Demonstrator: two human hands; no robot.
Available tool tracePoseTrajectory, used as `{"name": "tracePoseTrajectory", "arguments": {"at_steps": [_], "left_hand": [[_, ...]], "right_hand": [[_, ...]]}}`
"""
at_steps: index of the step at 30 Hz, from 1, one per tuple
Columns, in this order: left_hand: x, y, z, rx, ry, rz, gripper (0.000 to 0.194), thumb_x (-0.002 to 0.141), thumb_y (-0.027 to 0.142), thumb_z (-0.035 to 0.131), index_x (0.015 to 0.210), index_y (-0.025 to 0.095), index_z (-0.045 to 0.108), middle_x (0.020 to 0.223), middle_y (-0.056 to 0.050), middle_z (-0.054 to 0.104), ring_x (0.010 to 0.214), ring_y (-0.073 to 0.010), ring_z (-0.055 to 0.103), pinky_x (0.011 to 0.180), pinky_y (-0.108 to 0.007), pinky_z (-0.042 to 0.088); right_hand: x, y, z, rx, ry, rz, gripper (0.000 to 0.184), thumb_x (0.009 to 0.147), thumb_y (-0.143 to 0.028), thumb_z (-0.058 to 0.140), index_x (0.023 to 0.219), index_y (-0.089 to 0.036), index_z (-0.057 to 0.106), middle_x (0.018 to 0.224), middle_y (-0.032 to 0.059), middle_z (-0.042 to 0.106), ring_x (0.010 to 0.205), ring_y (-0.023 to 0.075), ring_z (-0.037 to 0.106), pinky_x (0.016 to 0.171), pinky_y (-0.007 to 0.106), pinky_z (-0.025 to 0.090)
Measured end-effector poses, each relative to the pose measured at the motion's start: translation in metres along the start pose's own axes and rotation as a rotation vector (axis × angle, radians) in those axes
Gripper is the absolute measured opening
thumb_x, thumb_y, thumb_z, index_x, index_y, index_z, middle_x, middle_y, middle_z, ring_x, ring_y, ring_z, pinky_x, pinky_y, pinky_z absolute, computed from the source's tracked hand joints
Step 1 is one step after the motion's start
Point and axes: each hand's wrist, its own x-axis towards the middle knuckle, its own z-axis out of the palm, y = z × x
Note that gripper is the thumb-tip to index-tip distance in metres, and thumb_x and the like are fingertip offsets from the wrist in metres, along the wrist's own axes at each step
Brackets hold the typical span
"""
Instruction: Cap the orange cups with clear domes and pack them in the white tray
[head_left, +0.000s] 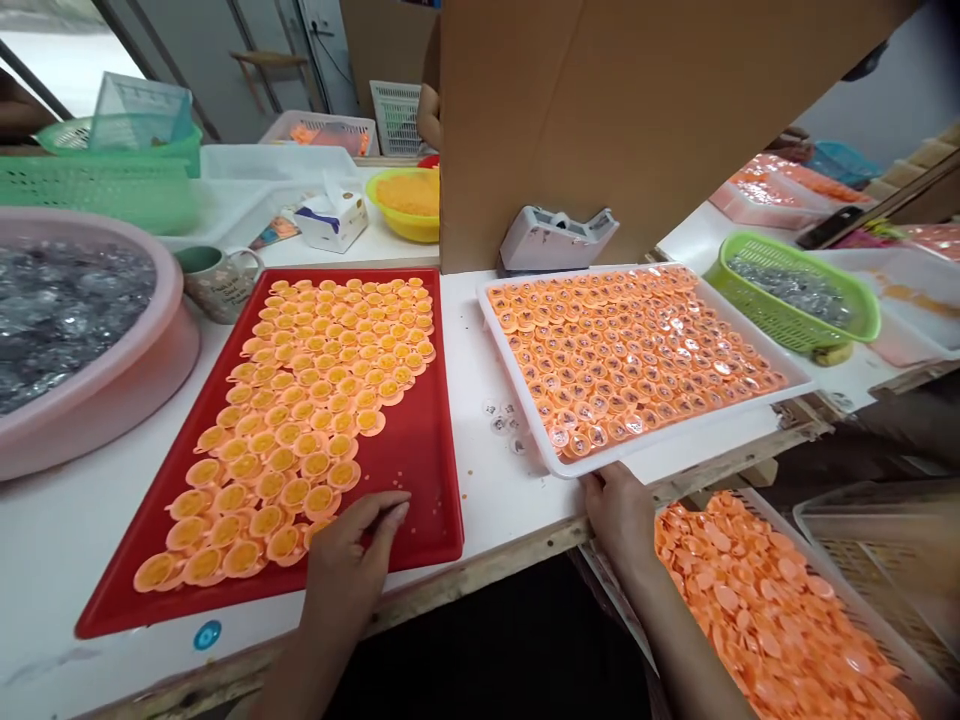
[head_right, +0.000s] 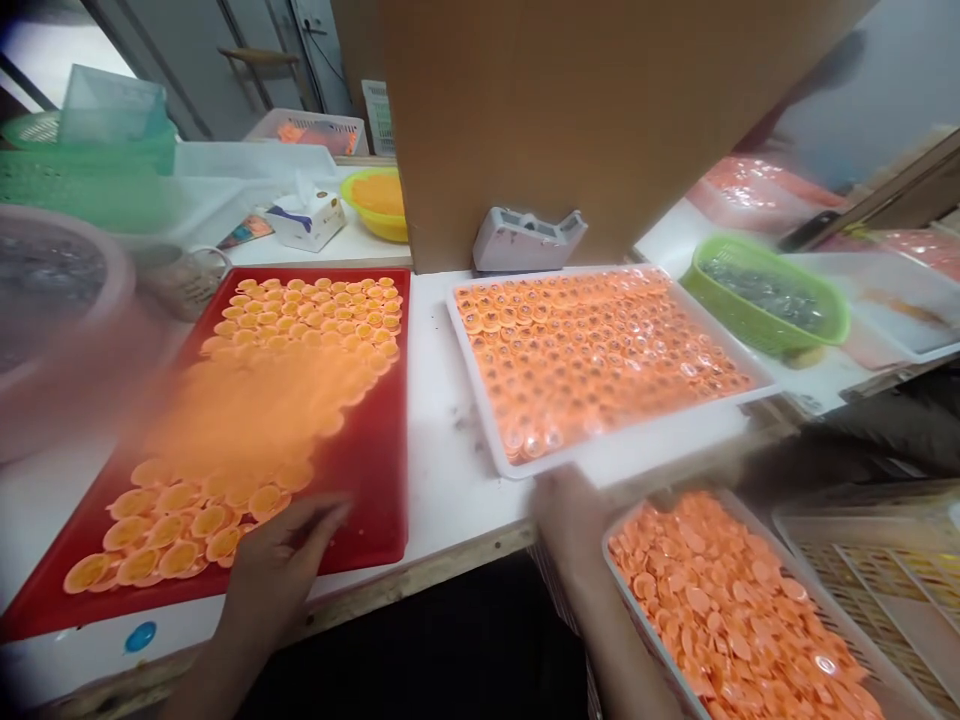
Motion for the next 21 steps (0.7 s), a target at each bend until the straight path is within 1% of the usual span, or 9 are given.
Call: {"name": "tracePoseTrajectory", "arguments": {"at_steps": [3, 5, 7, 9, 12, 14, 17, 19, 21], "left_hand": [[-0.002, 0.002, 0.006, -0.004, -0.037, 0.092, 0.016, 0.082, 0.033, 0.061, 0.084, 0.025, 0.075, 0.082, 0.001, 0.076, 0.077, -0.0188, 0.071, 0.073, -0.028, 0.057], [-0.001, 0.004, 0.008, 0.0, -0.039, 0.103, 0.016, 0.082, 0.033, 0.06, 0.084, 0.025, 0.075, 0.082, 0.001, 0.076, 0.077, -0.0185, 0.071, 0.074, -0.027, 0.057], [0.0, 0.004, 0.007, 0.013, -0.004, 0.074, 0.016, 0.082, 0.034, 0.061, 0.084, 0.025, 0.075, 0.083, 0.001, 0.076, 0.079, -0.0187, 0.071, 0.075, -0.028, 0.057], [0.001, 0.002, 0.001, 0.034, 0.046, 0.046, 0.017, 0.082, 0.036, 0.062, 0.084, 0.025, 0.075, 0.085, 0.001, 0.077, 0.081, -0.0196, 0.071, 0.078, -0.029, 0.058], [0.0, -0.007, -0.018, 0.077, 0.142, 0.013, 0.02, 0.081, 0.04, 0.062, 0.085, 0.024, 0.075, 0.086, 0.0, 0.076, 0.082, -0.0207, 0.071, 0.08, -0.03, 0.058], [-0.003, -0.015, -0.035, 0.118, 0.223, -0.044, 0.021, 0.081, 0.04, 0.062, 0.087, 0.024, 0.074, 0.088, 0.0, 0.076, 0.083, -0.021, 0.071, 0.081, -0.031, 0.057], [-0.01, -0.027, -0.059, 0.179, 0.33, -0.112, 0.022, 0.083, 0.04, 0.06, 0.089, 0.023, 0.073, 0.09, -0.001, 0.076, 0.085, -0.0211, 0.07, 0.081, -0.032, 0.057], [-0.014, -0.033, -0.069, 0.218, 0.351, -0.093, 0.022, 0.085, 0.038, 0.059, 0.088, 0.022, 0.073, 0.09, -0.002, 0.075, 0.084, -0.0207, 0.069, 0.08, -0.032, 0.056], [-0.017, -0.036, -0.072, 0.277, 0.32, -0.049, 0.02, 0.085, 0.035, 0.058, 0.088, 0.021, 0.072, 0.089, -0.003, 0.074, 0.084, -0.0206, 0.068, 0.08, -0.033, 0.055]], "right_hand": [[-0.019, -0.016, -0.004, 0.035, -0.073, -0.075, 0.019, 0.088, -0.025, 0.051, 0.078, -0.018, 0.066, 0.073, 0.0082, 0.068, 0.067, 0.023, 0.063, 0.062, 0.03, 0.042], [-0.033, -0.038, 0.001, 0.148, -0.159, -0.228, 0.016, 0.089, -0.021, 0.052, 0.081, -0.02, 0.065, 0.076, 0.0045, 0.069, 0.07, 0.0199, 0.064, 0.065, 0.027, 0.046], [-0.039, -0.064, 0.012, 0.27, -0.224, -0.404, 0.017, 0.088, -0.013, 0.051, 0.088, -0.021, 0.066, 0.083, 0.0042, 0.07, 0.077, 0.0183, 0.065, 0.07, 0.026, 0.047], [-0.034, -0.089, 0.025, 0.322, -0.236, -0.494, 0.021, 0.087, -0.008, 0.049, 0.093, -0.019, 0.066, 0.088, 0.0067, 0.069, 0.082, 0.0192, 0.064, 0.074, 0.027, 0.047], [-0.016, -0.112, 0.041, 0.302, -0.233, -0.488, 0.019, 0.085, -0.007, 0.05, 0.085, -0.017, 0.066, 0.083, 0.0079, 0.067, 0.077, 0.0196, 0.063, 0.071, 0.028, 0.045], [-0.007, -0.116, 0.046, 0.304, -0.255, -0.5, 0.018, 0.084, -0.008, 0.05, 0.076, -0.017, 0.064, 0.079, 0.0075, 0.065, 0.072, 0.0188, 0.061, 0.067, 0.028, 0.044], [-0.007, -0.114, 0.043, 0.335, -0.299, -0.518, 0.016, 0.082, -0.012, 0.051, 0.07, -0.017, 0.06, 0.072, 0.0057, 0.063, 0.066, 0.0181, 0.059, 0.063, 0.027, 0.042], [-0.013, -0.111, 0.039, 0.367, -0.341, -0.519, 0.014, 0.082, -0.016, 0.052, 0.07, -0.018, 0.06, 0.066, 0.0035, 0.063, 0.061, 0.0175, 0.058, 0.059, 0.026, 0.042], [-0.02, -0.109, 0.037, 0.388, -0.378, -0.531, 0.015, 0.082, -0.019, 0.051, 0.071, -0.019, 0.061, 0.066, 0.003, 0.064, 0.061, 0.0177, 0.059, 0.057, 0.026, 0.042]]}}
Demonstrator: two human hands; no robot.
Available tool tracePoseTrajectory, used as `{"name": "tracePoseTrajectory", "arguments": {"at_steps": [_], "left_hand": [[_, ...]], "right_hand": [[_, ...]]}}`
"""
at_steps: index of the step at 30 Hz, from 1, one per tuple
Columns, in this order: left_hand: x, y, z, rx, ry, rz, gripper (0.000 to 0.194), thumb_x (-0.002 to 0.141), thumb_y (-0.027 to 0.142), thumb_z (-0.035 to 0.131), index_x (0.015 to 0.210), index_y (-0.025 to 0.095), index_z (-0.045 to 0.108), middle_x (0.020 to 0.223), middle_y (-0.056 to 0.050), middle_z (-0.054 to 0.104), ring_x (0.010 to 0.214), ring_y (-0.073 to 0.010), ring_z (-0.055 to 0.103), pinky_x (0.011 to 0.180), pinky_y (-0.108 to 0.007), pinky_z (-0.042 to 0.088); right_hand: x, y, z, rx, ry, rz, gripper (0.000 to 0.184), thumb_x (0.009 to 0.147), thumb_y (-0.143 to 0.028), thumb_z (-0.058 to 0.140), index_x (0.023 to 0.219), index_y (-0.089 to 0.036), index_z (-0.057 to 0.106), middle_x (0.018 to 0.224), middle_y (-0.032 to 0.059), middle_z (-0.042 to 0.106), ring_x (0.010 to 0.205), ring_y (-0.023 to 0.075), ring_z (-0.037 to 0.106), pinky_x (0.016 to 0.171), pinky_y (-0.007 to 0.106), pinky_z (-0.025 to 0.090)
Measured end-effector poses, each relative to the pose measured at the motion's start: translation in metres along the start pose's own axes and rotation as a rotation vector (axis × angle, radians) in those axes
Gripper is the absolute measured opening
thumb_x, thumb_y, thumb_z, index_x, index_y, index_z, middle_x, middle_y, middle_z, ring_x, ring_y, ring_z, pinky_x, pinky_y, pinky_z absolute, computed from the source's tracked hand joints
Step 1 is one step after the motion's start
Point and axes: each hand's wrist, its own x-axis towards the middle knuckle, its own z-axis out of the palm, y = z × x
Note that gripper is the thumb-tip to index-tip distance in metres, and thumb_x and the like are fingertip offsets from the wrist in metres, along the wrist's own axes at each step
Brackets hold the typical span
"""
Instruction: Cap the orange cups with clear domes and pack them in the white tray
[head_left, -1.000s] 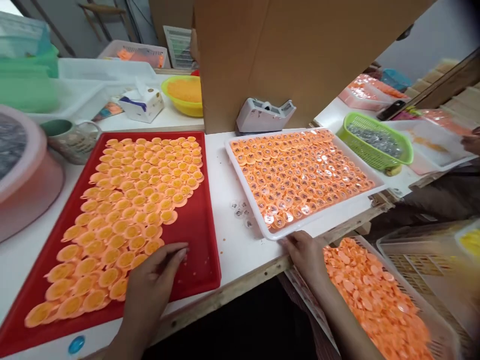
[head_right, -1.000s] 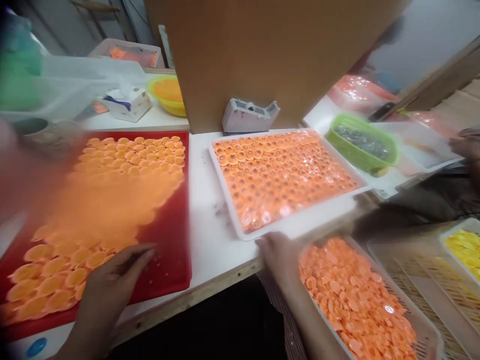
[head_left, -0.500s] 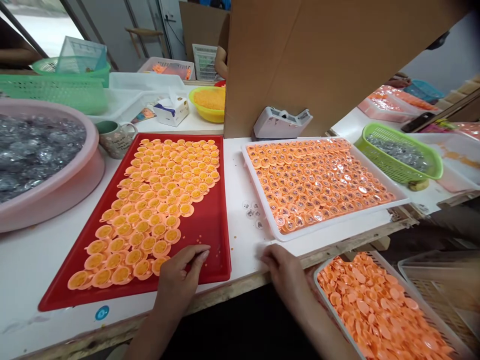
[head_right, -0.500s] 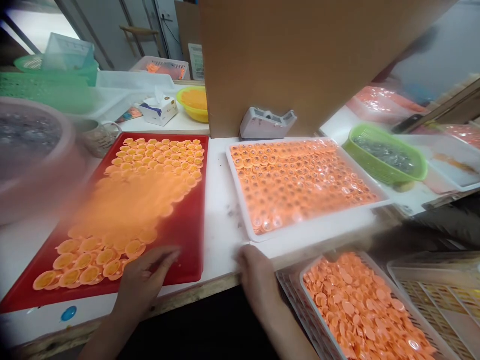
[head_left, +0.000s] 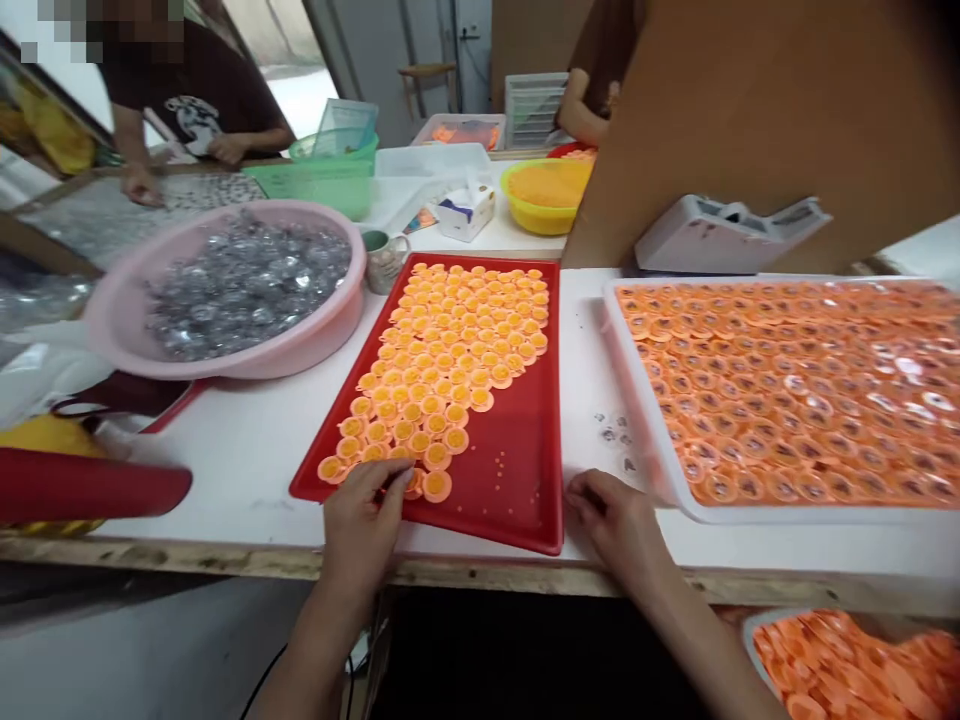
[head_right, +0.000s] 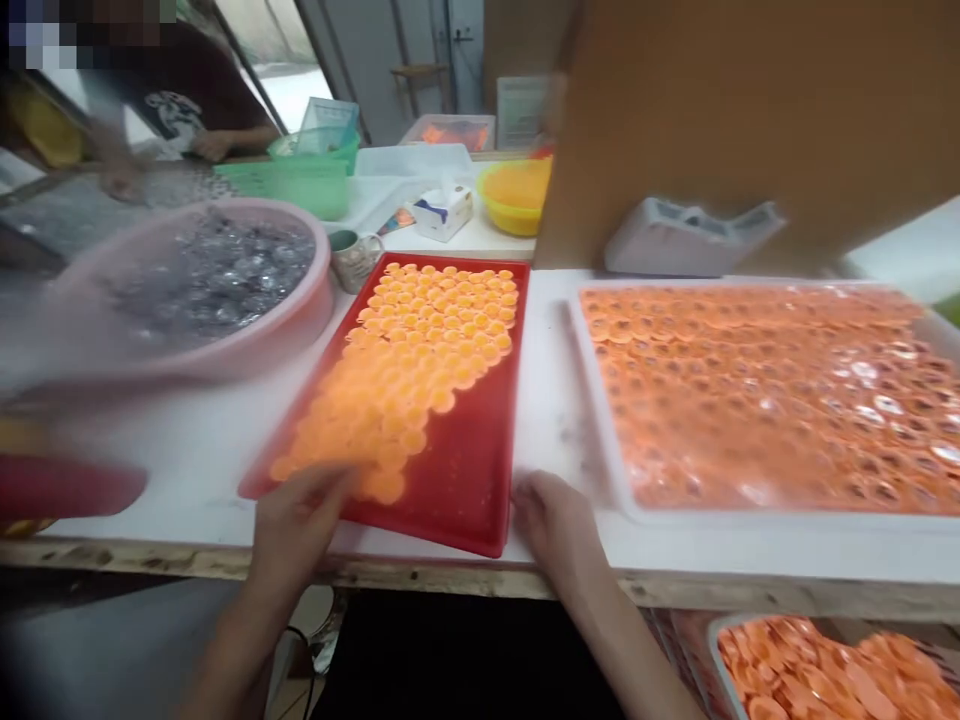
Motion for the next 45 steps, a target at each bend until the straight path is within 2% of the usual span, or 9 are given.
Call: {"name": "tracePoseTrajectory", "arguments": {"at_steps": [9, 15, 19, 24, 28, 32, 37, 41, 45], "left_hand": [[-0.002, 0.009, 0.01, 0.307, -0.213, 0.095, 0.011, 0.078, 0.025, 0.069, 0.088, 0.019, 0.067, 0.09, -0.006, 0.063, 0.092, -0.0265, 0.056, 0.081, -0.041, 0.05], [0.004, 0.015, 0.007, 0.345, -0.324, 0.138, 0.006, 0.079, 0.013, 0.062, 0.08, 0.018, 0.065, 0.092, -0.007, 0.057, 0.093, -0.0262, 0.052, 0.077, -0.04, 0.048], [0.002, 0.03, 0.009, 0.245, -0.336, 0.24, 0.004, 0.081, 0.014, 0.061, 0.081, 0.018, 0.062, 0.095, -0.007, 0.058, 0.092, -0.0242, 0.053, 0.079, -0.04, 0.048], [-0.007, 0.053, 0.028, 0.079, -0.395, 0.302, 0.01, 0.081, 0.01, 0.054, 0.081, 0.02, 0.055, 0.088, -0.004, 0.061, 0.085, -0.0212, 0.056, 0.074, -0.036, 0.047], [-0.009, 0.06, 0.042, -0.009, -0.462, 0.179, 0.018, 0.073, 0.002, 0.048, 0.072, 0.02, 0.047, 0.082, -0.002, 0.059, 0.074, -0.018, 0.057, 0.062, -0.03, 0.046], [-0.006, 0.053, 0.048, -0.076, -0.435, 0.21, 0.018, 0.071, 0.002, 0.049, 0.072, 0.02, 0.049, 0.079, -0.003, 0.058, 0.072, -0.0184, 0.059, 0.062, -0.029, 0.049], [-0.001, 0.036, 0.054, -0.083, -0.269, 0.29, 0.014, 0.084, 0.019, 0.051, 0.093, 0.02, 0.061, 0.093, -0.007, 0.067, 0.084, -0.0223, 0.066, 0.074, -0.034, 0.055], [-0.001, 0.027, 0.062, -0.078, -0.174, 0.335, 0.014, 0.085, 0.022, 0.053, 0.094, 0.021, 0.064, 0.095, -0.006, 0.068, 0.085, -0.0215, 0.068, 0.077, -0.032, 0.057], [-0.004, 0.028, 0.065, -0.097, -0.185, 0.327, 0.014, 0.086, 0.024, 0.055, 0.095, 0.021, 0.065, 0.097, -0.006, 0.068, 0.087, -0.0208, 0.068, 0.082, -0.032, 0.057]], "right_hand": [[-0.005, -0.005, 0.019, -0.301, -0.096, -0.036, 0.017, 0.082, -0.014, 0.045, 0.081, -0.019, 0.061, 0.077, 0.0053, 0.06, 0.063, 0.0185, 0.06, 0.055, 0.027, 0.041], [-0.004, 0.011, 0.001, -0.122, 0.01, -0.016, 0.018, 0.086, -0.028, 0.049, 0.076, -0.02, 0.062, 0.076, 0.0076, 0.066, 0.07, 0.0228, 0.063, 0.065, 0.032, 0.047], [-0.003, -0.019, -0.012, 0.082, 0.052, 0.008, 0.022, 0.087, -0.04, 0.058, 0.075, -0.022, 0.065, 0.07, 0.0045, 0.065, 0.063, 0.0204, 0.059, 0.06, 0.03, 0.046], [0.007, -0.069, 0.006, 0.255, -0.095, -0.184, 0.014, 0.09, -0.022, 0.058, 0.076, -0.021, 0.062, 0.074, 0.0025, 0.061, 0.068, 0.017, 0.058, 0.063, 0.027, 0.046], [0.014, -0.076, 0.023, 0.163, -0.148, -0.283, 0.02, 0.092, -0.012, 0.049, 0.08, -0.02, 0.063, 0.077, 0.0029, 0.056, 0.067, 0.0155, 0.056, 0.06, 0.025, 0.043], [0.016, -0.077, 0.021, 0.193, -0.145, -0.285, 0.021, 0.092, -0.011, 0.049, 0.087, -0.021, 0.067, 0.079, 0.0032, 0.06, 0.071, 0.0152, 0.059, 0.063, 0.025, 0.046], [0.02, -0.053, 0.003, 0.17, 0.066, -0.261, 0.024, 0.091, -0.01, 0.048, 0.098, -0.022, 0.067, 0.088, 0.0046, 0.068, 0.081, 0.0174, 0.063, 0.074, 0.029, 0.052], [0.033, -0.006, -0.007, -0.233, 0.346, -0.125, 0.035, 0.09, -0.008, 0.038, 0.113, -0.014, 0.064, 0.109, 0.017, 0.065, 0.104, 0.0282, 0.061, 0.089, 0.046, 0.051], [0.042, 0.022, 0.008, -0.527, 0.236, -0.049, 0.051, 0.087, -0.002, 0.036, 0.136, -0.002, 0.049, 0.141, 0.026, 0.046, 0.137, 0.0409, 0.034, 0.104, 0.06, 0.037]]}}
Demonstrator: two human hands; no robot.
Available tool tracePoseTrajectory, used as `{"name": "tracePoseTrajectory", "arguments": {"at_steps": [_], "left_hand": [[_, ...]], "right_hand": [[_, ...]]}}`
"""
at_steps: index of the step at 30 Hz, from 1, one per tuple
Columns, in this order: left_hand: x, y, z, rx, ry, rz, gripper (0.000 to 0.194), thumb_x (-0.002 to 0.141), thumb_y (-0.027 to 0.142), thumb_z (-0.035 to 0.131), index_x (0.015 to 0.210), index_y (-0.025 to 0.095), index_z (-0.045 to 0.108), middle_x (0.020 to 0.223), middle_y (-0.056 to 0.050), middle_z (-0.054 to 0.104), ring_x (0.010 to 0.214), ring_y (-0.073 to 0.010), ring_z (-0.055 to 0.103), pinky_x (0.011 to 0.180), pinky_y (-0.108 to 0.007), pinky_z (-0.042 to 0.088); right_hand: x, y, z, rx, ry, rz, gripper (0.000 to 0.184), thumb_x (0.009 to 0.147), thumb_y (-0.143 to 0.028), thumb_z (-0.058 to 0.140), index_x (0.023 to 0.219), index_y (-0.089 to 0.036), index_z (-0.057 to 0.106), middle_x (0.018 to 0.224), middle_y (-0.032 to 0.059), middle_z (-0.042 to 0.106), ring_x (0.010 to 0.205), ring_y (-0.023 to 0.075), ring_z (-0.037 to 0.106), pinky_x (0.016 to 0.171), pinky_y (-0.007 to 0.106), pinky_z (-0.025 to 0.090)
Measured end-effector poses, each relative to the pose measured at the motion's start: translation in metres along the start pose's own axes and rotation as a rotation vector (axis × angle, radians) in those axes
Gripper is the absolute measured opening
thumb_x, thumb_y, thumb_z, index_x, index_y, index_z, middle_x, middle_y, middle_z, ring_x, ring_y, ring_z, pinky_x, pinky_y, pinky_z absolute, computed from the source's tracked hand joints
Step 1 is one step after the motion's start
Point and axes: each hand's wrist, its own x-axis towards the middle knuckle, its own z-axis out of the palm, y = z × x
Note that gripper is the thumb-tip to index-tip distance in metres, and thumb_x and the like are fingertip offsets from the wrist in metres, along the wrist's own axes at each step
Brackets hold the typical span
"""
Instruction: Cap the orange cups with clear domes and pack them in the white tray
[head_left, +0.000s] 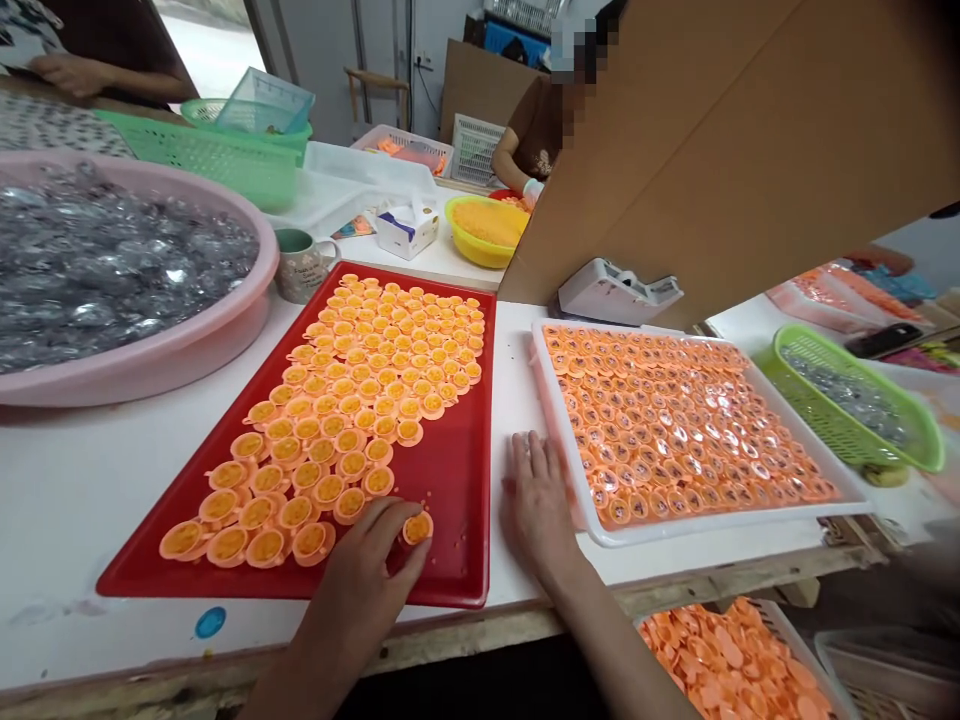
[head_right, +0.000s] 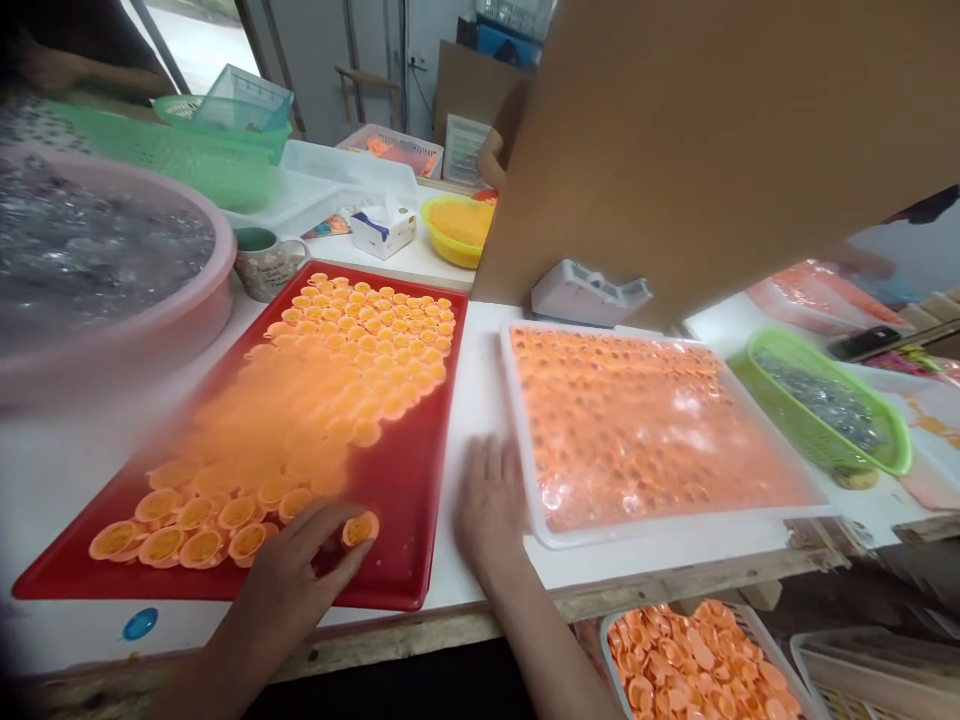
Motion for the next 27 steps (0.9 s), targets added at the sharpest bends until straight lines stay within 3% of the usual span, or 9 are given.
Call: {"name": "tracePoseTrajectory", "arguments": {"at_steps": [3, 6, 10, 13, 16, 20, 24, 27], "left_hand": [[-0.001, 0.0, -0.001, -0.019, -0.047, -0.013, 0.016, 0.086, 0.025, 0.057, 0.1, 0.022, 0.065, 0.101, -0.006, 0.068, 0.09, -0.0199, 0.068, 0.085, -0.031, 0.057], [-0.001, -0.001, -0.002, -0.051, -0.042, -0.014, 0.015, 0.085, 0.027, 0.058, 0.097, 0.021, 0.066, 0.097, -0.005, 0.069, 0.087, -0.0197, 0.068, 0.082, -0.031, 0.057], [0.002, 0.002, 0.0, -0.128, -0.032, -0.098, 0.016, 0.081, 0.027, 0.063, 0.096, 0.023, 0.067, 0.093, -0.003, 0.069, 0.078, -0.0179, 0.067, 0.079, -0.031, 0.057], [0.005, 0.008, 0.0, -0.232, -0.042, -0.207, 0.022, 0.078, 0.026, 0.065, 0.1, 0.023, 0.067, 0.096, -0.002, 0.069, 0.074, -0.0157, 0.065, 0.072, -0.028, 0.057], [0.008, 0.017, -0.004, -0.331, -0.078, -0.284, 0.02, 0.077, 0.026, 0.066, 0.097, 0.023, 0.067, 0.097, -0.002, 0.068, 0.077, -0.0152, 0.065, 0.072, -0.027, 0.056], [0.01, 0.027, -0.01, -0.466, -0.16, -0.362, 0.015, 0.078, 0.026, 0.065, 0.092, 0.021, 0.067, 0.094, -0.002, 0.067, 0.084, -0.0158, 0.064, 0.073, -0.025, 0.055], [0.01, 0.031, -0.013, -0.586, -0.176, -0.422, 0.019, 0.076, 0.024, 0.066, 0.094, 0.019, 0.065, 0.1, -0.004, 0.065, 0.091, -0.0168, 0.064, 0.076, -0.025, 0.054], [0.012, 0.033, -0.012, -0.627, -0.205, -0.49, 0.027, 0.074, 0.024, 0.067, 0.1, 0.019, 0.063, 0.097, -0.003, 0.067, 0.086, -0.016, 0.064, 0.075, -0.026, 0.053]], "right_hand": [[-0.014, -0.007, 0.013, -0.039, -0.052, -0.003, 0.053, 0.087, -0.002, 0.038, 0.139, -0.001, 0.045, 0.145, 0.0251, 0.043, 0.141, 0.0407, 0.027, 0.108, 0.06, 0.033], [-0.032, -0.013, 0.014, -0.004, -0.038, -0.086, 0.055, 0.085, 0.0, 0.037, 0.139, -0.003, 0.045, 0.145, 0.0213, 0.044, 0.142, 0.037, 0.025, 0.11, 0.057, 0.033], [-0.035, -0.014, -0.003, 0.106, 0.017, -0.143, 0.047, 0.082, 0.0, 0.042, 0.125, -0.009, 0.057, 0.127, 0.0163, 0.06, 0.13, 0.0322, 0.042, 0.106, 0.051, 0.039], [-0.019, -0.015, -0.014, 0.155, 0.023, -0.063, 0.034, 0.081, -0.003, 0.047, 0.11, -0.012, 0.063, 0.107, 0.0143, 0.065, 0.108, 0.029, 0.052, 0.096, 0.046, 0.045], [-0.002, -0.014, -0.014, 0.163, -0.007, 0.031, 0.018, 0.081, -0.005, 0.05, 0.087, -0.015, 0.064, 0.09, 0.0122, 0.063, 0.089, 0.0268, 0.054, 0.08, 0.041, 0.046], [0.007, -0.009, -0.007, 0.244, -0.035, 0.045, 0.02, 0.081, -0.005, 0.049, 0.068, -0.018, 0.057, 0.078, 0.0101, 0.06, 0.079, 0.0243, 0.053, 0.071, 0.037, 0.043], [0.003, -0.007, -0.019, 0.342, -0.038, 0.094, 0.017, 0.086, -0.011, 0.045, 0.072, -0.018, 0.052, 0.073, 0.0071, 0.058, 0.067, 0.02, 0.055, 0.063, 0.033, 0.043], [-0.003, -0.013, -0.038, 0.736, -0.086, 0.266, 0.011, 0.093, -0.025, 0.047, 0.083, -0.02, 0.05, 0.062, -0.0005, 0.056, 0.053, 0.0153, 0.055, 0.054, 0.028, 0.044]]}}
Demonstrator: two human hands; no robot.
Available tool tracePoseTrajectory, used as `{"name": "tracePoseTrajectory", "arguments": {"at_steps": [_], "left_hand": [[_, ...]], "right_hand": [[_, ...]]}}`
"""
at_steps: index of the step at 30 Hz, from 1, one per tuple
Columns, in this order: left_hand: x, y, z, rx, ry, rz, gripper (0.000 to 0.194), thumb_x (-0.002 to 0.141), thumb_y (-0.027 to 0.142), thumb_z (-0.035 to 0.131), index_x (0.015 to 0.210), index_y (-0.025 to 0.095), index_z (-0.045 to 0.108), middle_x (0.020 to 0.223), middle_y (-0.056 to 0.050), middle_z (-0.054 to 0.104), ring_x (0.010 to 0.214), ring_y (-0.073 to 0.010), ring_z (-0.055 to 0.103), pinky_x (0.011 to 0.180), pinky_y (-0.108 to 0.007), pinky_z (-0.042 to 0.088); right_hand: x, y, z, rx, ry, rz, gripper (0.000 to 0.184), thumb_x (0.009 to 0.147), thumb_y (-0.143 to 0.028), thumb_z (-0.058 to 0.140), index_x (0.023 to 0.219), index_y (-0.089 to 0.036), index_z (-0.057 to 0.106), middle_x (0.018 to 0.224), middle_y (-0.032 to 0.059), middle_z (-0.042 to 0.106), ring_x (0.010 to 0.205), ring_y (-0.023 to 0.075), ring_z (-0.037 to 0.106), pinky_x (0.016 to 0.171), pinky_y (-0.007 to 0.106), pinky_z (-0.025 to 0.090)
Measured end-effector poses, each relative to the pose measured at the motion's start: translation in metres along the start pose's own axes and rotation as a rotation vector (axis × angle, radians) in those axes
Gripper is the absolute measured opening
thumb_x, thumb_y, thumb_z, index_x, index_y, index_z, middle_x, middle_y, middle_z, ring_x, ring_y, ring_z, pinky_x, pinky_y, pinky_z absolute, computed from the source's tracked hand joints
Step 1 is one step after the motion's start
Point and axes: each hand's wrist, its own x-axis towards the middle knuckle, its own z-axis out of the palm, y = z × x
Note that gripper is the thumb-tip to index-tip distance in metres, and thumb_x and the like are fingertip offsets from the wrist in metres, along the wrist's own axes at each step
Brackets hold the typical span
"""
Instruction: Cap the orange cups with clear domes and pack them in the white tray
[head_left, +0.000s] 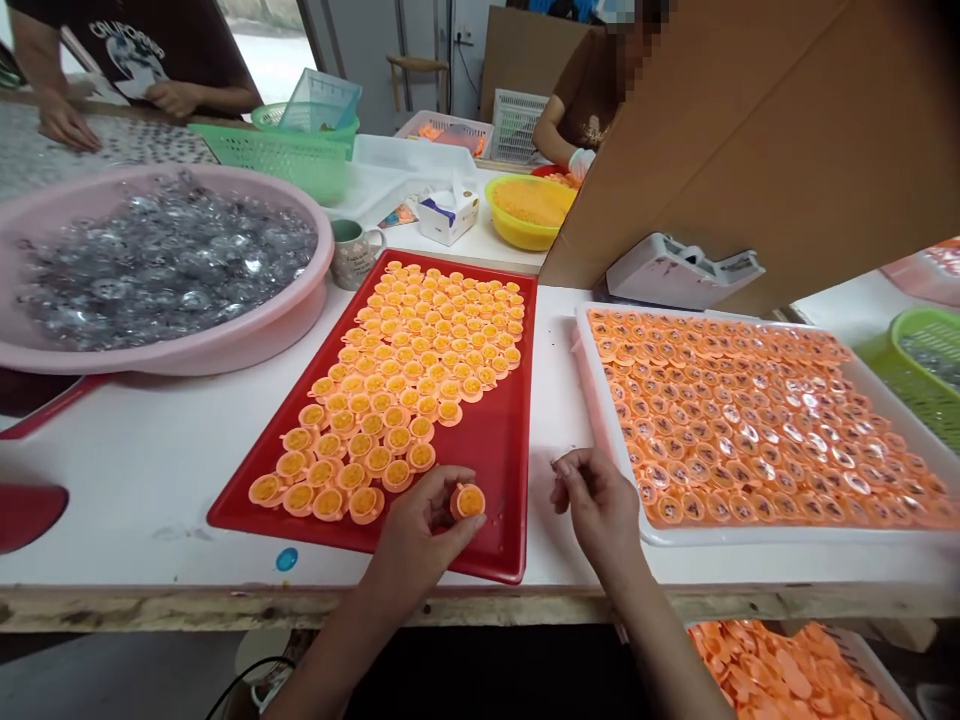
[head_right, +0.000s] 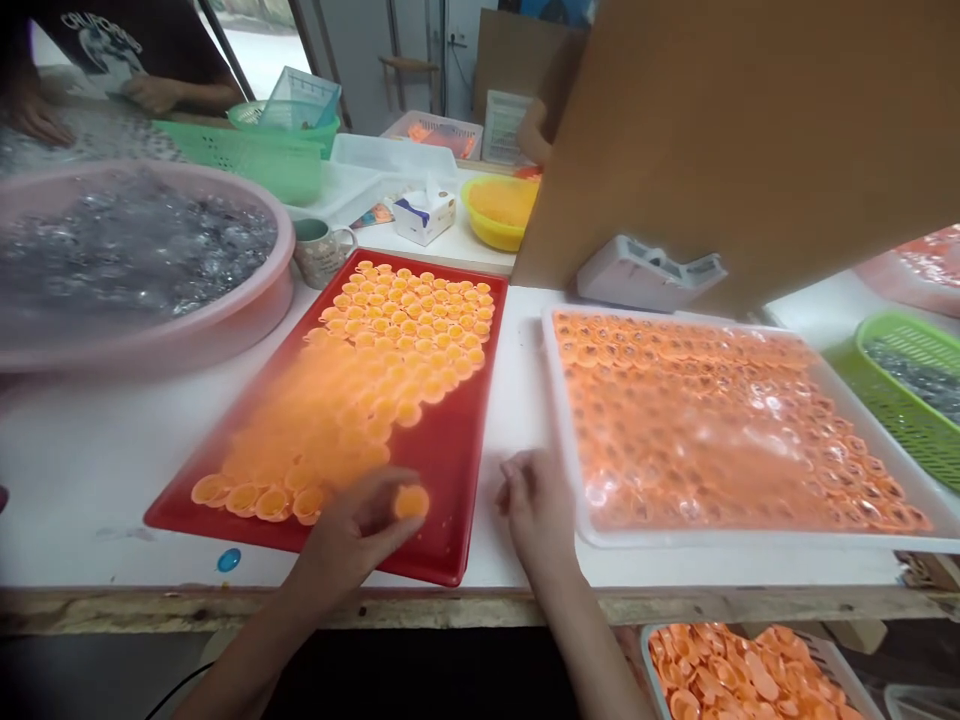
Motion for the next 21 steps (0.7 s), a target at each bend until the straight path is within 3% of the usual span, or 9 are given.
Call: {"name": "tracePoseTrajectory", "arguments": {"at_steps": [3, 5, 8, 11, 15, 21], "left_hand": [[0.003, 0.004, 0.004, -0.066, -0.055, -0.042, 0.024, 0.076, 0.026, 0.067, 0.098, 0.019, 0.06, 0.092, -0.002, 0.067, 0.088, -0.0172, 0.063, 0.075, -0.026, 0.051], [0.005, 0.006, 0.007, -0.101, -0.103, -0.042, 0.021, 0.077, 0.027, 0.067, 0.095, 0.018, 0.061, 0.091, -0.003, 0.067, 0.091, -0.0183, 0.062, 0.076, -0.027, 0.05], [0.006, 0.009, 0.012, -0.156, -0.166, -0.049, 0.022, 0.077, 0.026, 0.068, 0.096, 0.017, 0.061, 0.09, -0.003, 0.066, 0.089, -0.018, 0.061, 0.075, -0.027, 0.049], [0.005, 0.01, 0.016, -0.277, -0.251, -0.063, 0.022, 0.079, 0.026, 0.069, 0.097, 0.017, 0.06, 0.085, -0.003, 0.066, 0.081, -0.0173, 0.062, 0.074, -0.029, 0.049], [0.003, 0.017, 0.019, -0.411, -0.368, 0.002, 0.017, 0.082, 0.025, 0.066, 0.096, 0.016, 0.062, 0.079, -0.003, 0.067, 0.076, -0.0169, 0.063, 0.076, -0.031, 0.05], [0.001, 0.02, 0.015, -0.157, -0.265, 0.088, 0.015, 0.078, 0.027, 0.068, 0.09, 0.017, 0.072, 0.092, -0.008, 0.067, 0.087, -0.0216, 0.063, 0.081, -0.033, 0.05]], "right_hand": [[-0.009, -0.016, -0.004, 0.56, -0.089, 0.203, 0.019, 0.088, -0.032, 0.06, 0.101, -0.02, 0.054, 0.066, -0.004, 0.056, 0.046, 0.0112, 0.052, 0.049, 0.025, 0.043], [-0.013, -0.023, -0.004, 0.747, -0.171, 0.253, 0.03, 0.086, -0.031, 0.064, 0.113, -0.02, 0.057, 0.066, -0.0042, 0.055, 0.048, 0.01, 0.052, 0.052, 0.025, 0.043], [-0.018, -0.027, -0.003, 0.901, -0.33, 0.305, 0.026, 0.089, -0.03, 0.062, 0.112, -0.017, 0.062, 0.061, -0.0021, 0.057, 0.055, 0.0107, 0.053, 0.058, 0.024, 0.043], [-0.022, -0.029, -0.001, 1.002, -0.423, 0.329, 0.019, 0.088, -0.029, 0.064, 0.103, -0.017, 0.064, 0.067, 0.0007, 0.061, 0.058, 0.0115, 0.056, 0.06, 0.024, 0.045], [-0.024, -0.03, 0.005, 1.003, -0.421, 0.309, 0.012, 0.088, -0.029, 0.065, 0.093, -0.019, 0.063, 0.065, -0.0001, 0.063, 0.056, 0.0118, 0.058, 0.058, 0.024, 0.047], [-0.026, -0.025, 0.004, 0.884, -0.429, 0.265, 0.014, 0.087, -0.03, 0.067, 0.092, -0.018, 0.062, 0.059, -0.0021, 0.062, 0.053, 0.0111, 0.057, 0.057, 0.024, 0.048]]}}
